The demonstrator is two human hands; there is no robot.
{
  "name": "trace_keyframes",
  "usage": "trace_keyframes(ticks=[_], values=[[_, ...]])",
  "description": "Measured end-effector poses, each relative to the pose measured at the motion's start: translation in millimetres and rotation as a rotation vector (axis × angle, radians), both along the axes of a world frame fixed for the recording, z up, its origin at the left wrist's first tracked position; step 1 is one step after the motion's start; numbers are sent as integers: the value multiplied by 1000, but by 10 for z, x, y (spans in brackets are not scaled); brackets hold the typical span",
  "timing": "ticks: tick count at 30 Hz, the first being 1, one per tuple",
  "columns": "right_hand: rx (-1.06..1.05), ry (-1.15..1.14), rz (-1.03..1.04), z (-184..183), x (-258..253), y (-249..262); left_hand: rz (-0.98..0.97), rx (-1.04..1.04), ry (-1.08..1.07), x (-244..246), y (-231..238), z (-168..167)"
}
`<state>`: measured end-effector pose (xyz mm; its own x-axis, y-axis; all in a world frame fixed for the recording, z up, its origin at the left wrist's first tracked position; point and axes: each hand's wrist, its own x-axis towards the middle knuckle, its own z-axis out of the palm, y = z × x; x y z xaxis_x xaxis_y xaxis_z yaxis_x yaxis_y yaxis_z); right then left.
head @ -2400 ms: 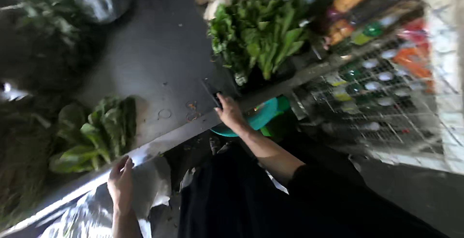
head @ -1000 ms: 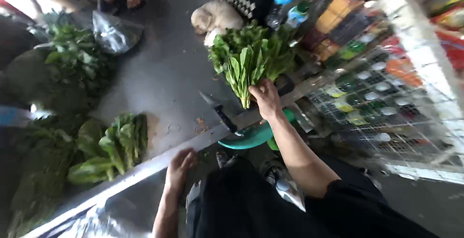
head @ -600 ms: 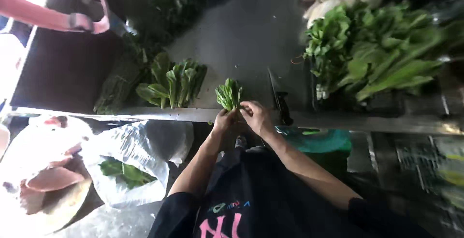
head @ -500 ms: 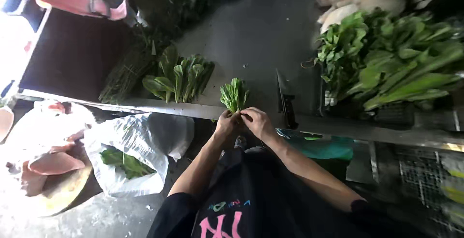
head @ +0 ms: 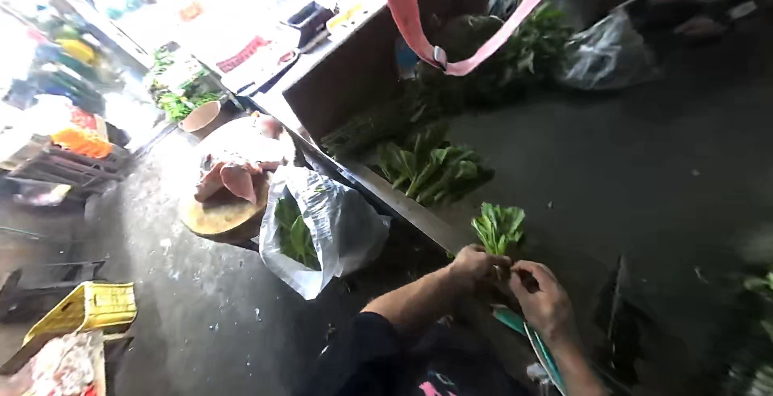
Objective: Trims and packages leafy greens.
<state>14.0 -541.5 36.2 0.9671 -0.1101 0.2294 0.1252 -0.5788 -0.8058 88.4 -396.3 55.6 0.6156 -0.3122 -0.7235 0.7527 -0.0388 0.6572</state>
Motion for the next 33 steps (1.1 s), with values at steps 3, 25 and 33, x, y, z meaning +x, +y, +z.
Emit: trace_keyframes(ticks=[3,25,33], values=[[170,77,47,16,10,-15,12,-21,6,65,10,-108],[2,-113,-154,-337,-74,229,178,-30,-51,70,19,61],[20,-39,-126,-507,-160,75,125,-158,71,64,-21,-323]])
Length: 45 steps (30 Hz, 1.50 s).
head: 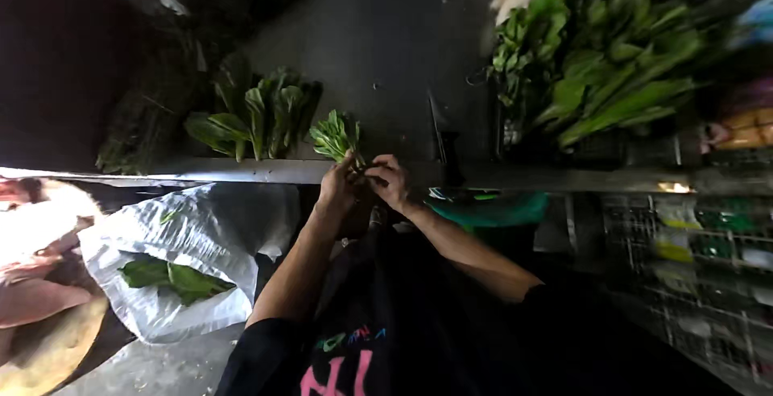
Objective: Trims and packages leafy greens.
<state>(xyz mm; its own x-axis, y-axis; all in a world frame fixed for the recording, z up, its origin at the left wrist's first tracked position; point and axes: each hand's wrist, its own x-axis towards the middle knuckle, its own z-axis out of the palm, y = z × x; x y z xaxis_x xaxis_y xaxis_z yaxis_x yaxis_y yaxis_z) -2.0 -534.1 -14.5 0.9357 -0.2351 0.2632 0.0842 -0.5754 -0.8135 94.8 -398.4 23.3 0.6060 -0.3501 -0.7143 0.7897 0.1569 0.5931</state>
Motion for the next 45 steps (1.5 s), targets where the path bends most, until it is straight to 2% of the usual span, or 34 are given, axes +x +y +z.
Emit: trace_keyframes(ticks=[7,18,22,27,30,35,37,42,45], values=[[86,38,-83,-53,-8,-109,-16,-57,15,-43,-36,101],[206,30,20,80,46,-91,-8,-4,5,-14,0,81],[323,42,15,139,85,-160,-45,-31,9,-8,55,21],[151,109,41,274,249,-255,-147,-11,-3,-38,98,-11],[71,123,61,248,332,-204,-151,77,13,-58,115,79],[143,139,268,447,247,-293,-190,55,-20,-46,73,86],[136,95,282,478,154,-292,-172,44,-42,-28,50,128],[134,62,126,265,-90,-331,-45,111,-109,95,-66,149],[170,115,-22,264,-206,-465,-76,195,-238,159,-105,218]])
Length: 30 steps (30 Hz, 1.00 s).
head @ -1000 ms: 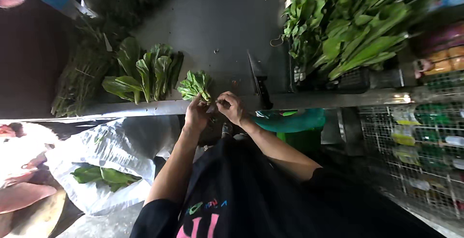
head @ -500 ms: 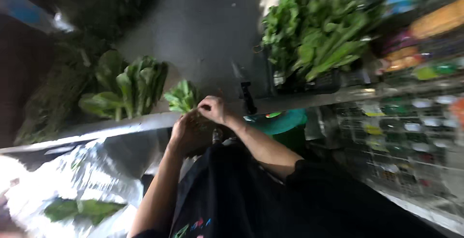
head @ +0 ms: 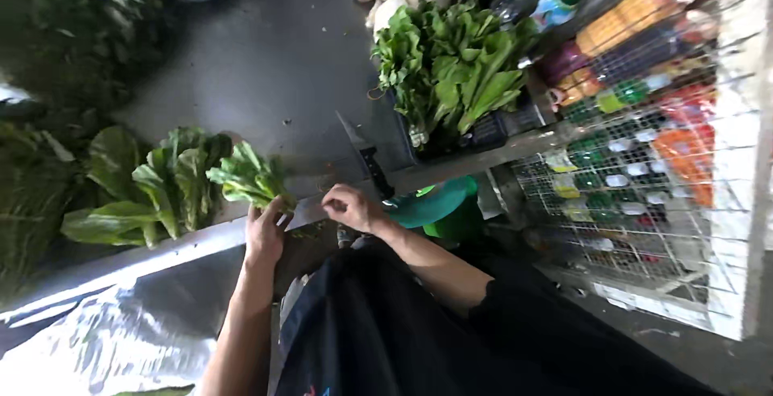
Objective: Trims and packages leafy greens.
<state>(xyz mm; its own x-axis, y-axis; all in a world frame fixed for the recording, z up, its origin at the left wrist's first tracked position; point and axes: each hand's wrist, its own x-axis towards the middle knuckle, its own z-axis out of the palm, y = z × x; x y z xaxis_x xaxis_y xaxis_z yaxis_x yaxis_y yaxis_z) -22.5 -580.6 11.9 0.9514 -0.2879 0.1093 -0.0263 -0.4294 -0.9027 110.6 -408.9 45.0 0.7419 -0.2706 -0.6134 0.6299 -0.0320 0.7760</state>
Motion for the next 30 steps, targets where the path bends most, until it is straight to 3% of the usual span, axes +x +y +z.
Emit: trace_keyframes(ticks=[3,6,9,11,14,20,27,30], values=[[-18,105,-144,38,-91,-243,-135,165,-138,81,65,-28],[-126,170,-230,48,-69,-480,-341,560,-284,148,260,-129],[-222,242,-260,88,32,-612,-381,749,-351,163,462,-170],[-275,333,-274,82,115,-673,-335,720,-356,170,578,-227],[-300,414,-284,79,199,-678,-244,519,-260,165,698,-283],[-285,204,-277,154,177,-389,-138,143,-44,51,779,-156],[-150,331,3,157,304,159,-89,216,-65,-9,908,-464],[-113,263,59,98,327,347,-82,152,-11,-85,975,-379]])
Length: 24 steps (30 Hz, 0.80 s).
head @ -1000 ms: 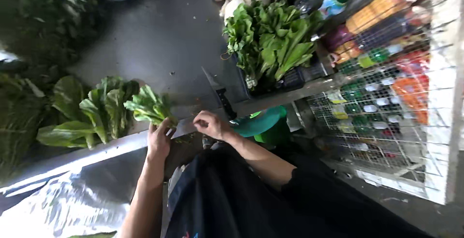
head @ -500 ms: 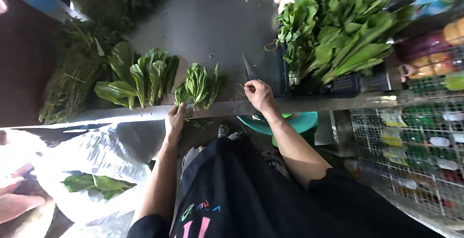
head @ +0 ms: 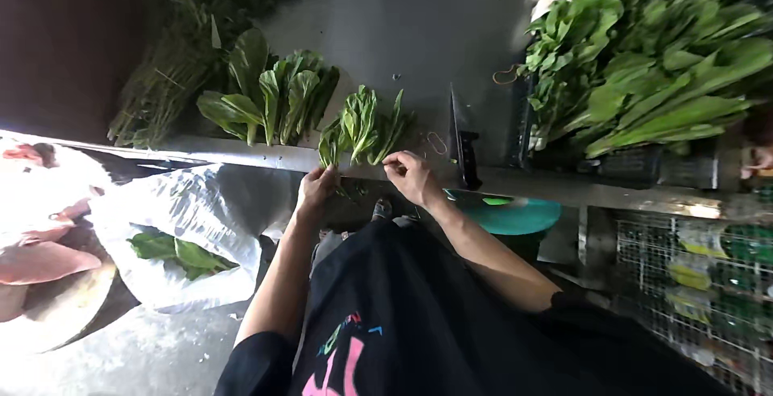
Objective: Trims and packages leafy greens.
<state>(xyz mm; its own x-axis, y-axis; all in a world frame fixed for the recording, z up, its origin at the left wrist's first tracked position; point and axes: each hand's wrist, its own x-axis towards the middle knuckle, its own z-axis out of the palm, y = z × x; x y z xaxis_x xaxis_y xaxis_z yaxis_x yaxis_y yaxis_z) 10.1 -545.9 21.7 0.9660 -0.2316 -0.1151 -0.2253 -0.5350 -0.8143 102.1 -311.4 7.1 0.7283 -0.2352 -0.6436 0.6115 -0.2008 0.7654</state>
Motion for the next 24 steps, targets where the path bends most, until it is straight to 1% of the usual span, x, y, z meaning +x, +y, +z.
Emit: trace_keyframes(ticks=[3,5,8,11,14,17,21,24], values=[[29,-55,30,-25,-16,101,3,-22,80,-72,26,173],[40,-53,38,-67,-32,109,20,-56,138,-82,67,187],[32,-30,-26,-104,-80,77,56,-60,169,-97,134,173],[26,29,-103,-112,-146,1,66,-42,153,-108,209,108],[-19,39,-120,-73,-258,-37,39,-44,86,-157,287,53],[-64,48,-139,88,-318,1,-18,-55,9,-164,430,154],[-27,68,-258,205,-337,268,-62,-215,-7,-95,687,354],[134,42,-274,296,-295,771,-79,-342,-2,-96,956,513]])
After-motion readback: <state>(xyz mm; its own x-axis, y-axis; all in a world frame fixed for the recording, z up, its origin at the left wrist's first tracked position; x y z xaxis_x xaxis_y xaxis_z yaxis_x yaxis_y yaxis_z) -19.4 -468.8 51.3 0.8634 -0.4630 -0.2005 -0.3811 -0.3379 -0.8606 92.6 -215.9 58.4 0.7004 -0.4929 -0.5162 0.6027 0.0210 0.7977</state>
